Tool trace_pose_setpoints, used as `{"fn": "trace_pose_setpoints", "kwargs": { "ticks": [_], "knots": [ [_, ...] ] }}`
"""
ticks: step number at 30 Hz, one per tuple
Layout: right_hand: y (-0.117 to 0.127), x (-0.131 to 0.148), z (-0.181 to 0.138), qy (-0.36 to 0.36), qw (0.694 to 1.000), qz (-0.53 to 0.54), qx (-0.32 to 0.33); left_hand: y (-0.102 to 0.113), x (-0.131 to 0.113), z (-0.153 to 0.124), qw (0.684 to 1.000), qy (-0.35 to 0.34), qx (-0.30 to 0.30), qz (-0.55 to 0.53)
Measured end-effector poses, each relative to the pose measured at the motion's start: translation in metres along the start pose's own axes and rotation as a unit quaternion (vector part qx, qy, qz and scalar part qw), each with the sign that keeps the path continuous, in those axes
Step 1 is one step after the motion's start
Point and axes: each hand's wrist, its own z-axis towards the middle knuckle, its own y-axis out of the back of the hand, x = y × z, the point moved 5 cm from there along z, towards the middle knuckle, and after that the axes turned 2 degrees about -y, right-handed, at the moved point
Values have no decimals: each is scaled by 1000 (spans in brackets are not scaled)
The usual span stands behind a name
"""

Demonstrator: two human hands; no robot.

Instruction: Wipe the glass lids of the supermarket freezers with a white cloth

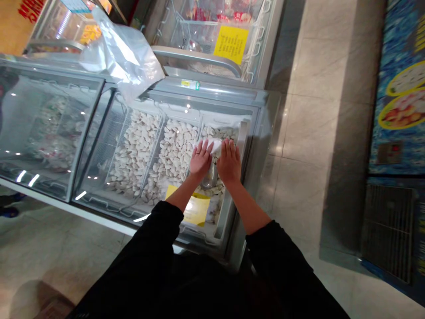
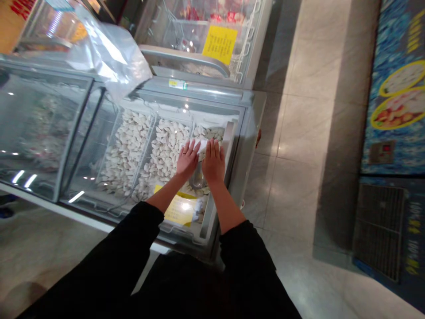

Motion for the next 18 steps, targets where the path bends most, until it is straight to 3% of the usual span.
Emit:
{"fn": "trace_pose_setpoints", "kwargs": {
  "ticks": [2,4,6,8,11,15,18],
  "knots": [
    [-2,-1,0,7,1000,1,-7,5,6,-6,994,-106,35,0],
    [-4,-2,-1,14,1000,-1,-8,14,24,2,987,-151,55,5],
    [-4,-2,-2,20,1000,-5,-12,25,44,23,995,-95,34,13],
    [-5,-3,-3,24,999,-5,-22,30,55,45,1000,17,-14,12],
    [-4,-3,-4,29,998,0,-49,20,38,65,992,108,-62,-2],
    [-2,-4,-4,26,996,8,-89,2,-2,75,999,-39,-20,-15],
    [-2,-6,-5,19,994,13,-103,9,3,87,992,-125,8,-16]
  ]
}}
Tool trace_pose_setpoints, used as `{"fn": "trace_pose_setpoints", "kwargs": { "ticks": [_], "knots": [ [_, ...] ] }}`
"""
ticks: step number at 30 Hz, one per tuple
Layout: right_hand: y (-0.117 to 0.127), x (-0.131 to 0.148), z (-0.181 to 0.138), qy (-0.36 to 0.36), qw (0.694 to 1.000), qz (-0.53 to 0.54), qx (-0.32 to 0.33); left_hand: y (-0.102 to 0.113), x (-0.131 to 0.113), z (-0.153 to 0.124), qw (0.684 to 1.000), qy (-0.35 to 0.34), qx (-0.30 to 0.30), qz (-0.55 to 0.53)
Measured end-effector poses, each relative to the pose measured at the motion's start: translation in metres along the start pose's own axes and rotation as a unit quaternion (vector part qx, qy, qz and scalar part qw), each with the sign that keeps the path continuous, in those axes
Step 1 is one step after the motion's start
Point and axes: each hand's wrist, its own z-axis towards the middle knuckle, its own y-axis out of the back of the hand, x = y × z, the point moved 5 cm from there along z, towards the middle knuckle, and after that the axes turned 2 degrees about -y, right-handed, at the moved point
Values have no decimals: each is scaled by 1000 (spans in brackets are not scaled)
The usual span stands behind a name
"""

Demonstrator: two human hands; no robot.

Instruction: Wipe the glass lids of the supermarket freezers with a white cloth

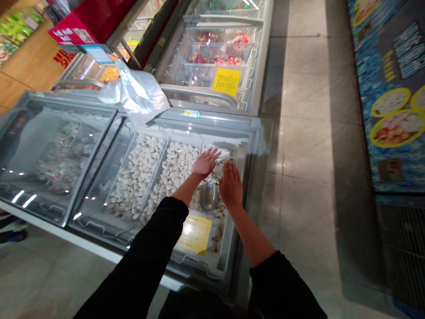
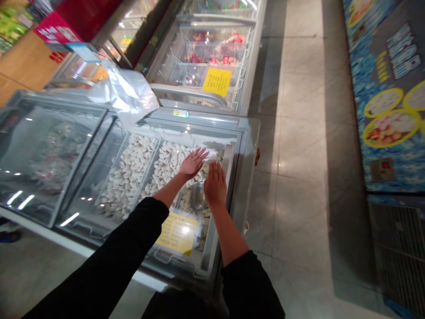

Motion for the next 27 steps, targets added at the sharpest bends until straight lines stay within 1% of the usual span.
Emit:
{"fn": "trace_pose_setpoints", "kwargs": {
  "ticks": [1,2,4,6,7,8,9,10,12,13,15,16,17,19,21,22,23,24,25,27],
  "knots": [
    [0,-1,0,-2,1000,2,-1,6,9,6,1000,1,-2,3],
    [0,-1,0,-5,1000,5,-1,13,20,13,1000,20,-9,7],
    [-1,-3,-1,-10,1000,11,2,24,39,30,994,99,-36,17],
    [-2,-4,0,-13,1000,17,6,26,47,44,980,190,-60,24],
    [-2,-4,0,-15,1000,21,7,24,44,49,974,216,-68,25],
    [-2,-4,0,-18,1000,23,7,19,37,52,972,222,-72,24],
    [-2,-4,1,-21,999,25,8,13,28,52,974,215,-72,22],
    [-2,-4,1,-23,999,26,8,7,17,49,979,193,-67,19],
    [-1,-3,1,-27,999,27,12,-4,-3,37,992,114,-47,16],
    [-1,-3,1,-28,999,27,14,-7,-9,27,997,71,-34,14],
    [0,-3,1,-29,999,27,16,-7,-8,7,1000,2,-11,12],
    [0,-4,1,-30,999,25,17,-3,-1,-2,1000,-15,-4,10],
    [0,-4,1,-29,999,23,17,2,10,-9,1000,-17,-2,8],
    [0,-4,1,-27,999,14,22,14,38,-19,999,26,-17,10],
    [-1,-3,1,-23,999,2,32,23,62,-26,993,112,-47,9],
    [-1,-3,1,-21,999,-3,39,25,68,-32,986,154,-60,7],
    [-1,-2,1,-18,999,-8,46,25,69,-40,981,183,-67,1],
    [-1,-2,1,-16,998,-13,53,22,64,-49,978,195,-68,-6],
    [-1,-1,1,-14,998,-18,59,18,54,-60,980,188,-61,-13],
    [-1,-1,1,-11,997,-21,68,10,29,-90,989,142,-32,-30]
  ]
}}
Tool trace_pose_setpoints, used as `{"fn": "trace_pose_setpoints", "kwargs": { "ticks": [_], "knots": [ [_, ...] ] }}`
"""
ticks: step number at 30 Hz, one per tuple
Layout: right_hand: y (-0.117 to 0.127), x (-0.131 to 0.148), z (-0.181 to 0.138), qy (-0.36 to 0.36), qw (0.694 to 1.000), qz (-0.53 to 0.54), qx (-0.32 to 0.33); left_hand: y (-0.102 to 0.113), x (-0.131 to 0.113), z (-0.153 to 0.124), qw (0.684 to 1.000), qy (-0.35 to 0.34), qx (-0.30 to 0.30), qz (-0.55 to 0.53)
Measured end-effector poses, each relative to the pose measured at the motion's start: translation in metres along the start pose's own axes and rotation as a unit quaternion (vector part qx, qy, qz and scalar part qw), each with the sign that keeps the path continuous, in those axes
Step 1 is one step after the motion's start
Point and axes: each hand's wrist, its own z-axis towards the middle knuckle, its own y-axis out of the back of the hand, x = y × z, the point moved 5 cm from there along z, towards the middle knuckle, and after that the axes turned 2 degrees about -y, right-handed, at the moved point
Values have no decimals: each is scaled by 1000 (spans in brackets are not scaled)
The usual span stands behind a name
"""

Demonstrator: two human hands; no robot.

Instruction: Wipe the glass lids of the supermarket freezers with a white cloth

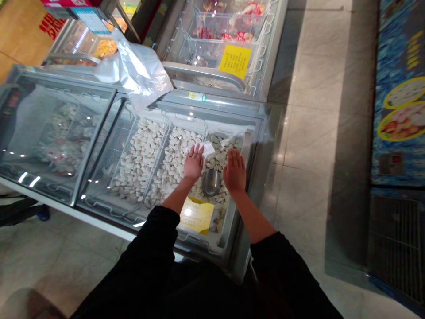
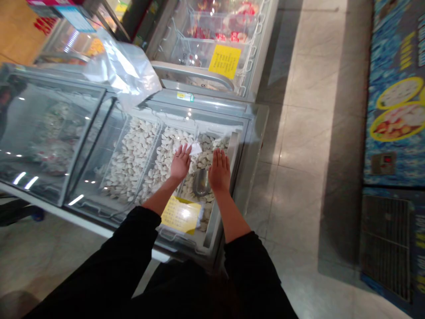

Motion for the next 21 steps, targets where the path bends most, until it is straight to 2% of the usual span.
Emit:
{"fn": "trace_pose_setpoints", "kwargs": {
  "ticks": [3,6,9,11,13,15,18,21],
  "knots": [
    [2,1,-1,12,1000,15,13,0,-6,-61,997,-51,53,-14],
    [4,2,-4,27,999,38,26,14,16,-105,994,-60,91,-23],
    [5,4,-12,32,998,49,36,28,43,-123,997,-2,74,-18],
    [3,8,-24,35,997,60,43,28,46,-127,997,59,41,-13],
    [0,13,-41,39,995,77,48,19,33,-131,994,109,14,-18],
    [-4,19,-63,39,993,99,48,7,7,-136,991,124,6,-39],
    [-8,23,-96,17,990,138,31,-3,-37,-142,991,94,17,-91],
    [-7,20,-118,-20,980,197,3,2,-77,-143,989,47,18,-137]
  ]
}}
